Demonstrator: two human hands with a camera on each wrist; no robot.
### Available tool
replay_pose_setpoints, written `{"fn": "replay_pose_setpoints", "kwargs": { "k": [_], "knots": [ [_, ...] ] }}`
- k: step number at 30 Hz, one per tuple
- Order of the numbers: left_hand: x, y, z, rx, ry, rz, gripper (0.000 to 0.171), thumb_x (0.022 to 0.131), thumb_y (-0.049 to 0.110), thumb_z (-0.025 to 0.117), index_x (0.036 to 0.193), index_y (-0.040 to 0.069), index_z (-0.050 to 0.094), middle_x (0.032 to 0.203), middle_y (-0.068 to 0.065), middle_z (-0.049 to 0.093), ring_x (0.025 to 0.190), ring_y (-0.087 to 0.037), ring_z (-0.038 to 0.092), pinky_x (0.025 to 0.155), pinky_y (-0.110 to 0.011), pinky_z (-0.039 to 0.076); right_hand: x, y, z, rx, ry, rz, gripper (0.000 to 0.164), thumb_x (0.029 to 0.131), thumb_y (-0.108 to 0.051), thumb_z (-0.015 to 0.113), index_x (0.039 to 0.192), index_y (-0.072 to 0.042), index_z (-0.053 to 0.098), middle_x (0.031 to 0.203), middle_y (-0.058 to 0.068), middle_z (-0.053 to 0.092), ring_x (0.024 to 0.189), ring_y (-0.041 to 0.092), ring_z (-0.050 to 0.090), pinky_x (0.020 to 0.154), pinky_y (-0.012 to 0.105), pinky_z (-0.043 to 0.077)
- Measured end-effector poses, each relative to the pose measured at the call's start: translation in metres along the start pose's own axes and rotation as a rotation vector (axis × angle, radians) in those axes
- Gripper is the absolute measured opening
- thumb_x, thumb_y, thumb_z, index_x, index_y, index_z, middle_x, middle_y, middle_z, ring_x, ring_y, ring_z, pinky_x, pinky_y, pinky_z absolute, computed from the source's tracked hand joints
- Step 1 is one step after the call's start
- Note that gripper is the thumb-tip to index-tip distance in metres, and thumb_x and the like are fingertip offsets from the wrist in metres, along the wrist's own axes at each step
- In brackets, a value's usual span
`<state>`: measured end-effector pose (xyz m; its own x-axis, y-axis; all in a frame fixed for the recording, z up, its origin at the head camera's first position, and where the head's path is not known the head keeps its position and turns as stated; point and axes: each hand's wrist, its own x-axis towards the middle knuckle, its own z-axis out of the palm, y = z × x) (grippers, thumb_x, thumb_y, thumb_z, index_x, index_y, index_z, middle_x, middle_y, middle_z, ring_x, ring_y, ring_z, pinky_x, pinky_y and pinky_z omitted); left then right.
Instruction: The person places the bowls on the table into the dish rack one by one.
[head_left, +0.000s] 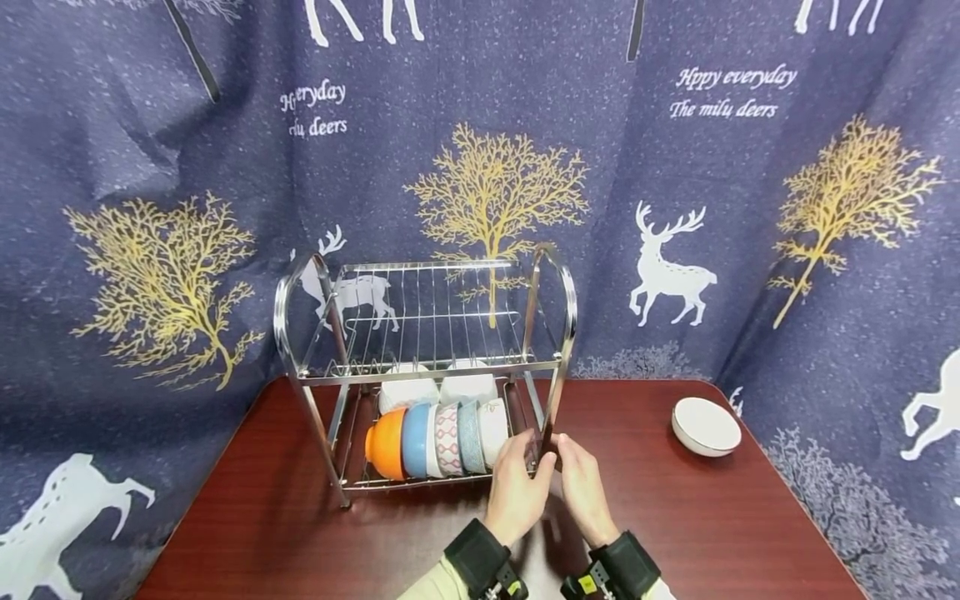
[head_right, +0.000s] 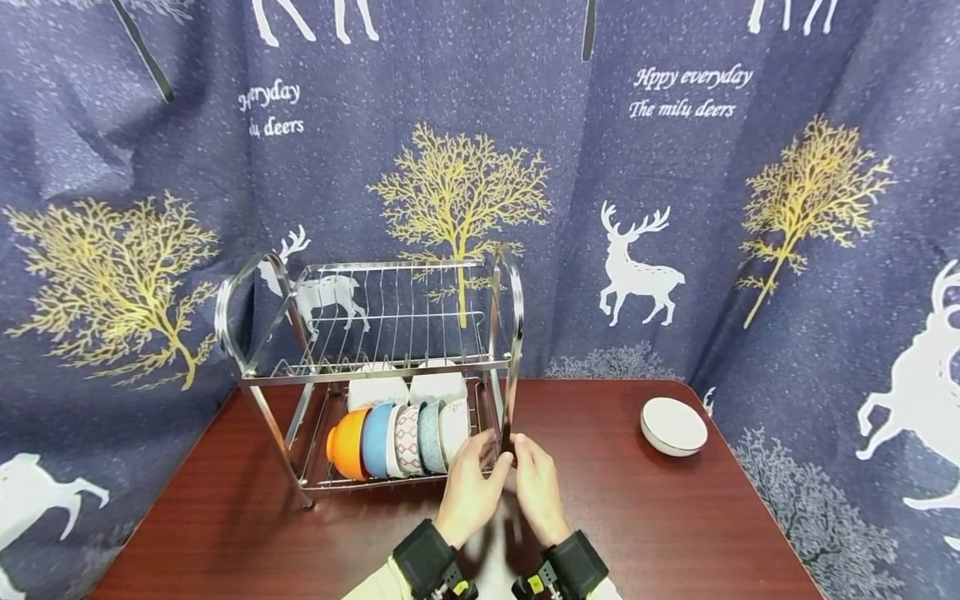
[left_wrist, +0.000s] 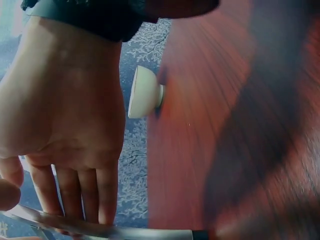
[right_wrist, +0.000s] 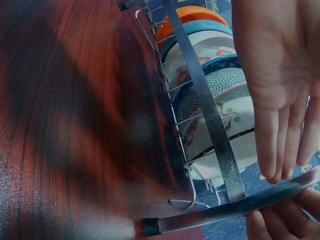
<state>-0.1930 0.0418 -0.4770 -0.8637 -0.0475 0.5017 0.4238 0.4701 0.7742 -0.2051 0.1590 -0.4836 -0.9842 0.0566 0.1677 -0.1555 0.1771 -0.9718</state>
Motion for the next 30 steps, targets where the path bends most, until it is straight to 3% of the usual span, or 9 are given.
{"fn": "replay_pose_setpoints", "kwargs": {
  "k": [6,14,19,23,30],
  "knots": [
    [0.003,-0.001,0.008,-0.034,0.035,-0.026,0.031,0.088,0.013,0.065,0.114,-0.003,0.063,0.105,-0.013,0.065,0.097,-0.025,0.061,0.084,-0.036,0.051,-0.005,-0.019,-0.002,0.013,-0.025,0.014,0.043,0.106,-0.024,0.032,0.121,0.003,0.062,0.118,0.016,0.064,0.107,0.030,0.061,0.091,0.031,0.049],
    [0.005,-0.003,0.017,-0.149,0.070,-0.104,0.020,0.090,0.006,0.062,0.107,-0.005,0.065,0.100,-0.014,0.065,0.091,-0.025,0.064,0.079,-0.032,0.054,-0.011,-0.039,-0.004,-0.040,-0.008,0.005,0.042,0.106,-0.021,0.034,0.116,0.006,0.064,0.111,0.018,0.066,0.102,0.033,0.062,0.093,0.049,0.047],
    [0.006,-0.003,0.020,-0.206,0.091,-0.114,0.016,0.090,0.003,0.061,0.104,-0.003,0.065,0.098,-0.012,0.065,0.089,-0.024,0.064,0.079,-0.030,0.055,0.002,-0.019,-0.012,-0.079,0.021,-0.031,0.039,0.104,-0.026,0.039,0.112,-0.001,0.067,0.108,0.013,0.068,0.100,0.032,0.064,0.090,0.047,0.049],
    [0.005,-0.003,0.023,-0.230,0.110,-0.095,0.014,0.088,0.000,0.063,0.101,-0.003,0.065,0.096,-0.012,0.064,0.089,-0.024,0.064,0.078,-0.031,0.055,0.014,-0.004,-0.026,-0.216,0.081,-0.051,0.033,0.102,-0.031,0.045,0.111,-0.008,0.069,0.108,0.008,0.069,0.100,0.026,0.062,0.087,0.039,0.050],
    [0.006,-0.003,0.025,-0.233,0.129,-0.062,0.012,0.087,-0.002,0.063,0.099,-0.003,0.065,0.094,-0.013,0.065,0.085,-0.025,0.065,0.076,-0.031,0.056,0.035,-0.001,-0.060,-0.389,0.197,-0.064,0.033,0.100,-0.032,0.050,0.113,-0.009,0.068,0.111,0.008,0.068,0.100,0.020,0.061,0.085,0.037,0.048]
  ]
}}
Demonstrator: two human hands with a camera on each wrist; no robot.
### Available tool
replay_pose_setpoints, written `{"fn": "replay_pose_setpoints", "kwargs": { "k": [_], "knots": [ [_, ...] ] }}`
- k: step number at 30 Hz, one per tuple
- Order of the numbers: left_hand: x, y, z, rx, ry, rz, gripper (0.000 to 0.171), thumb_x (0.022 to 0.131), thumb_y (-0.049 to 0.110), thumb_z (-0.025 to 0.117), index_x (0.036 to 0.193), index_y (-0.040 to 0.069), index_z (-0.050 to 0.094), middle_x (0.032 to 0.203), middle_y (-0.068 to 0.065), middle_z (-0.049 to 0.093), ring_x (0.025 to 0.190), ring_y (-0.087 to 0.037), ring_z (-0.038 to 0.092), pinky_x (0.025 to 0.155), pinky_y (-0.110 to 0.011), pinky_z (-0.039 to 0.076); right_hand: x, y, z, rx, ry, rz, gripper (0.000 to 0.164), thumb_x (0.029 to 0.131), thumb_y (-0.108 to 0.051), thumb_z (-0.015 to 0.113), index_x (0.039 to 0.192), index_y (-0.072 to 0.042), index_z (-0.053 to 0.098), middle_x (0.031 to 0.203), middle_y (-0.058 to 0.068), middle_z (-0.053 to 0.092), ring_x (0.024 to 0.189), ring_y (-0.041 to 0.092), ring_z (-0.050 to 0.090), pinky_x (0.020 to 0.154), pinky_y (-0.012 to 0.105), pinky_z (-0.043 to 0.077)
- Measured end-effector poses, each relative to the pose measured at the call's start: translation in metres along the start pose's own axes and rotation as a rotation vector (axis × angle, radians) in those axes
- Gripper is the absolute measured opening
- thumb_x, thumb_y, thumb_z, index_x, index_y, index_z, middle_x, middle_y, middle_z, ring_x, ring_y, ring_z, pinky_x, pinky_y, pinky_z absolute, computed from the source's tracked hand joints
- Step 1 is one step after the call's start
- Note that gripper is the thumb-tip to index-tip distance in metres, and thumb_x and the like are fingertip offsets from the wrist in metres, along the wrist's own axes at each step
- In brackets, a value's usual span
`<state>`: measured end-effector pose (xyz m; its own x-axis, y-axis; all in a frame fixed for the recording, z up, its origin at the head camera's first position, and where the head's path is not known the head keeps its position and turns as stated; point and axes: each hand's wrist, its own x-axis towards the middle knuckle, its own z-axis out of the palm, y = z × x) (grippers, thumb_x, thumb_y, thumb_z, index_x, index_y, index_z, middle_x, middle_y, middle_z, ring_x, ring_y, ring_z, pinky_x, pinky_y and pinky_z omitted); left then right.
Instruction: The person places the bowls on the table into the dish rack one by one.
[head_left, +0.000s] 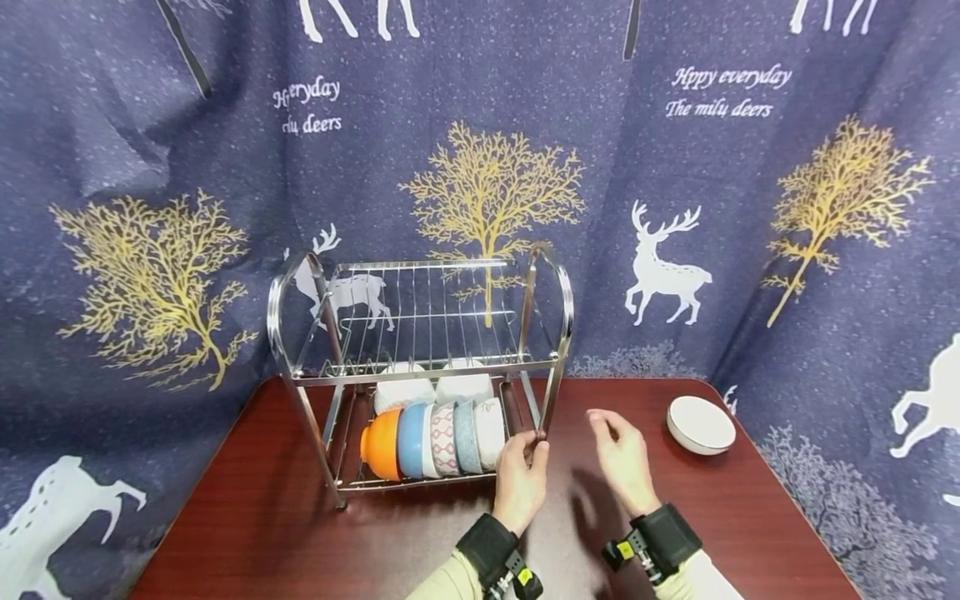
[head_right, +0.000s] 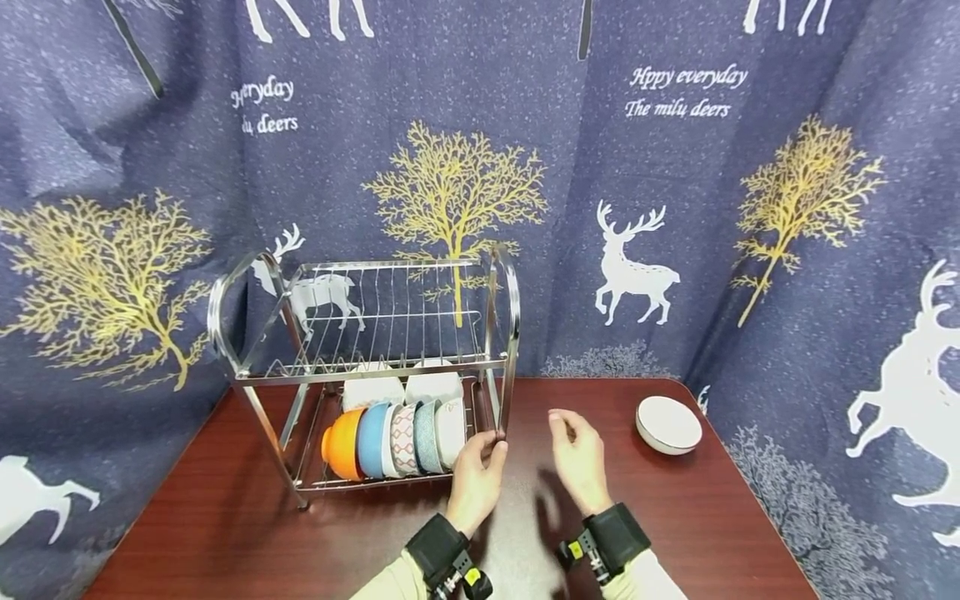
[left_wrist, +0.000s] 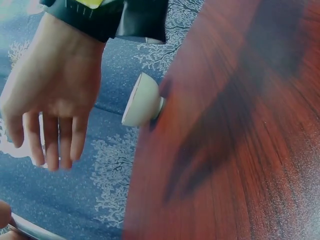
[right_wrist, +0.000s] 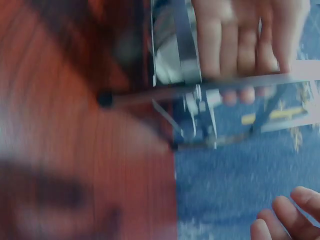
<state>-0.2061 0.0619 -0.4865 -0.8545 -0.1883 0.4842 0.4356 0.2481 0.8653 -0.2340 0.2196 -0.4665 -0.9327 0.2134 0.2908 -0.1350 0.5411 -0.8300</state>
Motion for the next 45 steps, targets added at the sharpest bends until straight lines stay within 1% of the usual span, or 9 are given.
{"fn": "replay_pose_setpoints", "kwargs": {
  "k": [9,16,20,25,30,34,37,42,45],
  "knots": [
    [0.002,-0.001,0.003,0.011,-0.015,-0.020,0.011,0.090,0.002,0.062,0.100,-0.001,0.066,0.094,-0.010,0.064,0.084,-0.020,0.065,0.076,-0.027,0.055,0.036,0.036,-0.038,-0.093,0.174,0.070,0.033,0.098,-0.027,0.052,0.114,-0.001,0.065,0.109,0.018,0.065,0.097,0.027,0.058,0.085,0.038,0.042],
    [-0.004,-0.003,0.001,0.063,-0.002,-0.043,0.009,0.089,0.002,0.062,0.097,0.001,0.067,0.090,-0.008,0.065,0.081,-0.020,0.064,0.073,-0.030,0.055,0.042,0.067,-0.064,-0.140,0.321,0.158,0.031,0.093,-0.023,0.054,0.108,0.002,0.067,0.103,0.021,0.066,0.091,0.030,0.058,0.078,0.038,0.041],
    [-0.008,-0.004,0.001,0.092,0.009,-0.023,0.007,0.089,0.001,0.062,0.094,0.002,0.066,0.087,-0.006,0.064,0.078,-0.018,0.062,0.071,-0.029,0.053,0.043,0.086,-0.078,-0.165,0.395,0.199,0.031,0.091,-0.020,0.055,0.105,0.005,0.067,0.106,0.027,0.063,0.098,0.041,0.056,0.086,0.047,0.041],
    [-0.007,-0.005,0.000,0.101,0.019,0.012,0.007,0.089,0.000,0.061,0.094,0.000,0.066,0.086,-0.008,0.064,0.078,-0.019,0.062,0.070,-0.030,0.053,0.044,0.107,-0.095,-0.174,0.457,0.277,0.041,0.090,-0.023,0.056,0.113,0.010,0.060,0.113,0.038,0.050,0.111,0.052,0.043,0.095,0.056,0.034],
    [-0.003,-0.005,0.000,0.111,0.008,-0.014,0.009,0.089,0.002,0.061,0.096,0.000,0.066,0.088,-0.008,0.065,0.078,-0.019,0.062,0.071,-0.030,0.054,0.044,0.121,-0.109,-0.152,0.460,0.400,0.051,0.090,-0.029,0.053,0.122,0.012,0.052,0.118,0.038,0.041,0.112,0.052,0.038,0.093,0.058,0.033],
    [-0.001,-0.004,-0.001,0.109,-0.004,-0.037,0.010,0.090,0.003,0.061,0.098,0.000,0.067,0.090,-0.008,0.065,0.079,-0.019,0.063,0.072,-0.030,0.054,0.045,0.125,-0.116,-0.091,0.437,0.504,0.059,0.091,-0.033,0.049,0.131,0.010,0.043,0.129,0.039,0.032,0.117,0.053,0.035,0.099,0.058,0.031],
    [0.000,-0.004,0.000,0.103,-0.011,-0.051,0.010,0.090,0.004,0.061,0.098,0.000,0.067,0.090,-0.008,0.065,0.079,-0.019,0.063,0.072,-0.030,0.054,0.045,0.127,-0.119,-0.069,0.425,0.550,0.061,0.091,-0.032,0.048,0.133,0.011,0.040,0.132,0.039,0.029,0.122,0.052,0.032,0.104,0.057,0.028],
    [0.001,-0.003,0.000,0.106,-0.014,-0.058,0.010,0.090,0.003,0.061,0.098,0.000,0.067,0.089,-0.008,0.065,0.078,-0.018,0.063,0.071,-0.029,0.054,0.045,0.130,-0.121,-0.071,0.390,0.617,0.061,0.091,-0.032,0.043,0.134,0.012,0.041,0.130,0.039,0.037,0.122,0.053,0.034,0.105,0.056,0.028],
    [0.001,-0.003,0.000,0.117,-0.009,-0.047,0.009,0.089,0.002,0.062,0.096,0.000,0.067,0.088,-0.008,0.064,0.077,-0.018,0.063,0.070,-0.029,0.054,0.047,0.133,-0.120,-0.073,0.330,0.677,0.065,0.092,-0.037,0.039,0.137,0.009,0.036,0.105,0.031,0.060,0.104,0.046,0.057,0.091,0.049,0.044]
  ]
}}
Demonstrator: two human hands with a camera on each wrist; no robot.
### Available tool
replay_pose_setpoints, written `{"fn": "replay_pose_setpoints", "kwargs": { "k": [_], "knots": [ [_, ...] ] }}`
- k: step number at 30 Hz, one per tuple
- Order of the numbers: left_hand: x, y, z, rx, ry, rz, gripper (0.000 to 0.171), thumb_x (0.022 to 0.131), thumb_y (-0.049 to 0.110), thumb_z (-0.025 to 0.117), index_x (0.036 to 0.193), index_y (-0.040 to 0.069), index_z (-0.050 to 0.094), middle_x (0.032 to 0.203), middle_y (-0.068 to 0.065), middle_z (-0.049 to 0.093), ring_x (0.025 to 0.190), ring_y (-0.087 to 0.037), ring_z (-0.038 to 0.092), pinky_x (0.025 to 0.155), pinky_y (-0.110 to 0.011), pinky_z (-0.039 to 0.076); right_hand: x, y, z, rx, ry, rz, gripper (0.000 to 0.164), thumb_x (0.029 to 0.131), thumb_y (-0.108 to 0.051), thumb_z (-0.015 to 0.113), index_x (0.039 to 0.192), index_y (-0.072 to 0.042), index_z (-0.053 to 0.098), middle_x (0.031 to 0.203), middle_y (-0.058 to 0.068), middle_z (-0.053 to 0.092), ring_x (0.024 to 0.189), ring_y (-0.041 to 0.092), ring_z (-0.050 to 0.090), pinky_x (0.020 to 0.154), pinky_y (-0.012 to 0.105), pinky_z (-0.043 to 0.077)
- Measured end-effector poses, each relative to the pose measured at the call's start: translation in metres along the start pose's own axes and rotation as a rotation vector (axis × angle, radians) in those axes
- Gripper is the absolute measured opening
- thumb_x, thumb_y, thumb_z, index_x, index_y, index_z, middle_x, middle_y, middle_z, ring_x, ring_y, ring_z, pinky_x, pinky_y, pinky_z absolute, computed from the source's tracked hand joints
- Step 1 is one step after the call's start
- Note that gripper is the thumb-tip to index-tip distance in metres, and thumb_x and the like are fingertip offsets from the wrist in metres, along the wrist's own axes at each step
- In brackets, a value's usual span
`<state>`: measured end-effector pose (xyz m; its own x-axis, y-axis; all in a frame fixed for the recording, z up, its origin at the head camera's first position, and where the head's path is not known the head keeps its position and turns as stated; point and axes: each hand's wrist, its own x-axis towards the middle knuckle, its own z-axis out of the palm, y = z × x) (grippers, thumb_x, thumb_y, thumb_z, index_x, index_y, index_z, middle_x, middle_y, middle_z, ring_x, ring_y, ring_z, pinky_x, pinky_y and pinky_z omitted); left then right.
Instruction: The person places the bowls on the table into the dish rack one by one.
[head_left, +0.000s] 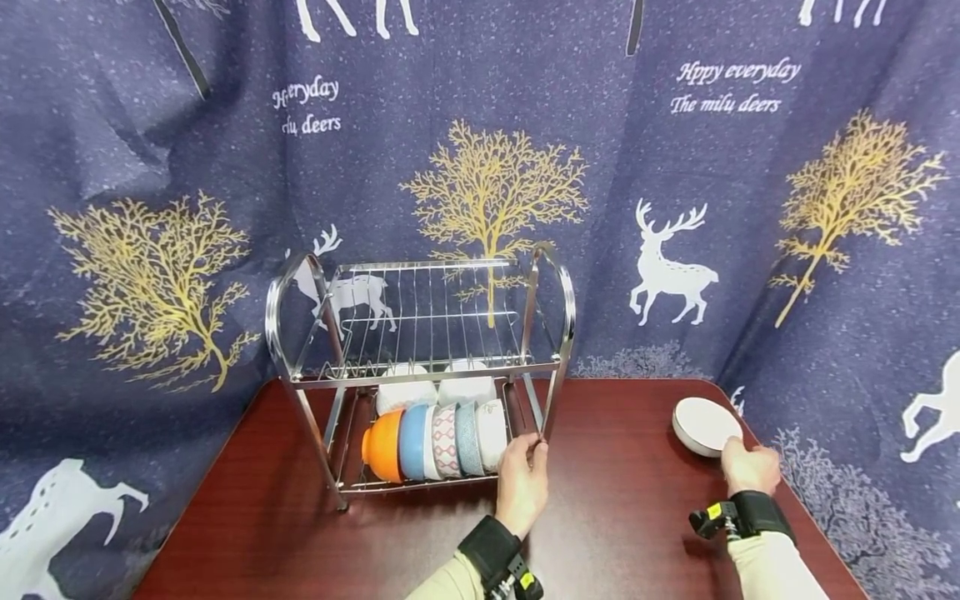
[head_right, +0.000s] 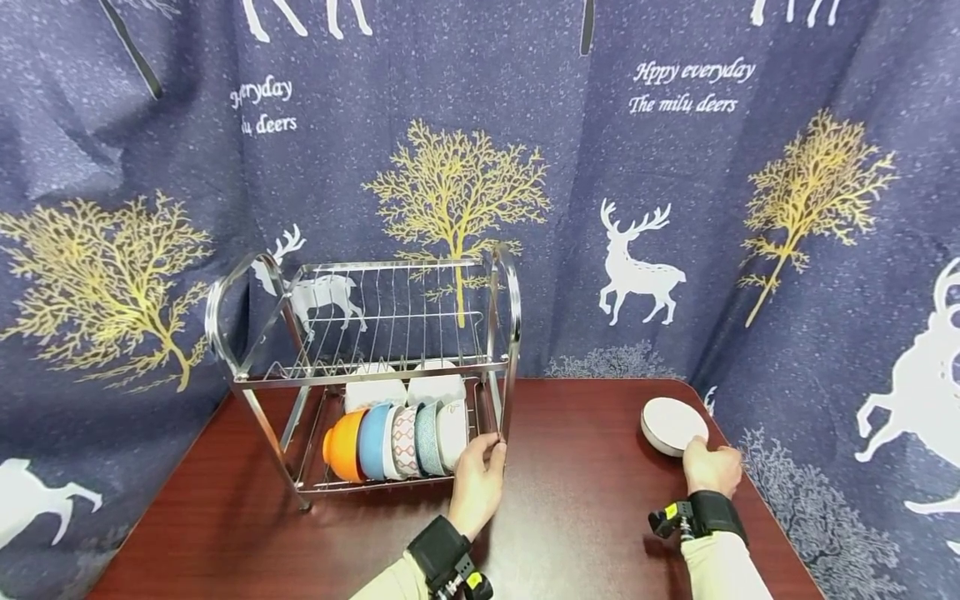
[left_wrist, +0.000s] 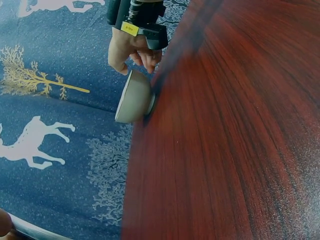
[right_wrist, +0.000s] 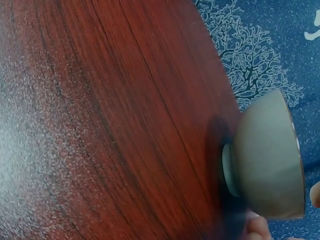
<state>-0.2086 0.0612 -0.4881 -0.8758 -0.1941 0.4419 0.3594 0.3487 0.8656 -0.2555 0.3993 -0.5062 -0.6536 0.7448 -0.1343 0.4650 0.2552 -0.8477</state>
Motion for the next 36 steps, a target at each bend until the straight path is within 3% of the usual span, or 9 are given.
{"fn": "replay_pose_setpoints", "kwargs": {
  "k": [3,4,6,15,27,33,36],
  "knots": [
    [0.000,0.001,-0.001,0.006,-0.001,0.001,0.009,0.089,0.002,0.062,0.096,0.000,0.067,0.088,-0.008,0.065,0.077,-0.019,0.063,0.070,-0.029,0.054,0.003,0.003,0.003,0.058,-0.065,0.045,0.067,0.093,-0.034,0.036,0.142,0.010,0.026,0.061,0.010,0.064,0.059,0.026,0.067,0.064,0.035,0.056],
    [0.000,0.001,-0.001,0.007,-0.003,0.000,0.009,0.090,0.002,0.062,0.097,0.000,0.067,0.088,-0.008,0.065,0.077,-0.019,0.063,0.070,-0.029,0.054,0.005,0.004,0.004,0.091,-0.084,0.057,0.067,0.093,-0.032,0.035,0.143,0.011,0.023,0.052,0.006,0.060,0.049,0.021,0.065,0.054,0.031,0.055],
    [0.001,0.002,-0.002,0.003,-0.014,-0.011,0.010,0.090,0.003,0.061,0.098,0.000,0.067,0.090,-0.009,0.065,0.079,-0.019,0.063,0.071,-0.030,0.054,0.008,0.005,0.006,0.173,-0.121,0.074,0.066,0.094,-0.027,0.034,0.145,0.011,0.016,0.048,0.002,0.057,0.043,0.016,0.063,0.047,0.033,0.055],
    [0.001,0.003,-0.002,0.014,-0.011,-0.005,0.008,0.089,0.003,0.062,0.096,0.001,0.067,0.088,-0.008,0.065,0.078,-0.018,0.062,0.071,-0.029,0.053,0.011,0.007,0.009,0.350,-0.186,0.097,0.061,0.095,-0.018,0.032,0.145,0.013,0.014,0.051,0.007,0.060,0.049,0.020,0.066,0.055,0.034,0.057],
    [0.000,0.001,0.000,0.027,0.004,0.038,0.007,0.089,0.002,0.062,0.094,0.001,0.066,0.087,-0.009,0.065,0.077,-0.019,0.063,0.070,-0.030,0.053,0.017,0.009,0.010,0.277,-0.217,0.100,0.059,0.098,-0.023,0.026,0.144,0.014,0.022,0.053,0.009,0.062,0.051,0.020,0.067,0.059,0.032,0.057],
    [0.001,0.002,-0.001,0.006,-0.005,-0.002,0.009,0.090,0.003,0.061,0.097,-0.001,0.066,0.089,-0.010,0.065,0.079,-0.022,0.064,0.072,-0.032,0.054,0.017,0.008,0.010,0.314,-0.212,0.063,0.057,0.097,-0.020,0.028,0.139,0.018,0.028,0.084,0.029,0.058,0.053,0.025,0.067,0.060,0.036,0.057],
    [0.002,0.001,-0.001,0.012,-0.005,0.005,0.009,0.090,0.003,0.061,0.097,-0.001,0.066,0.089,-0.011,0.065,0.079,-0.023,0.064,0.072,-0.032,0.054,0.014,0.009,0.011,0.304,-0.211,0.045,0.055,0.097,-0.019,0.028,0.137,0.019,0.032,0.088,0.029,0.057,0.053,0.023,0.067,0.060,0.035,0.057]
  ]
}}
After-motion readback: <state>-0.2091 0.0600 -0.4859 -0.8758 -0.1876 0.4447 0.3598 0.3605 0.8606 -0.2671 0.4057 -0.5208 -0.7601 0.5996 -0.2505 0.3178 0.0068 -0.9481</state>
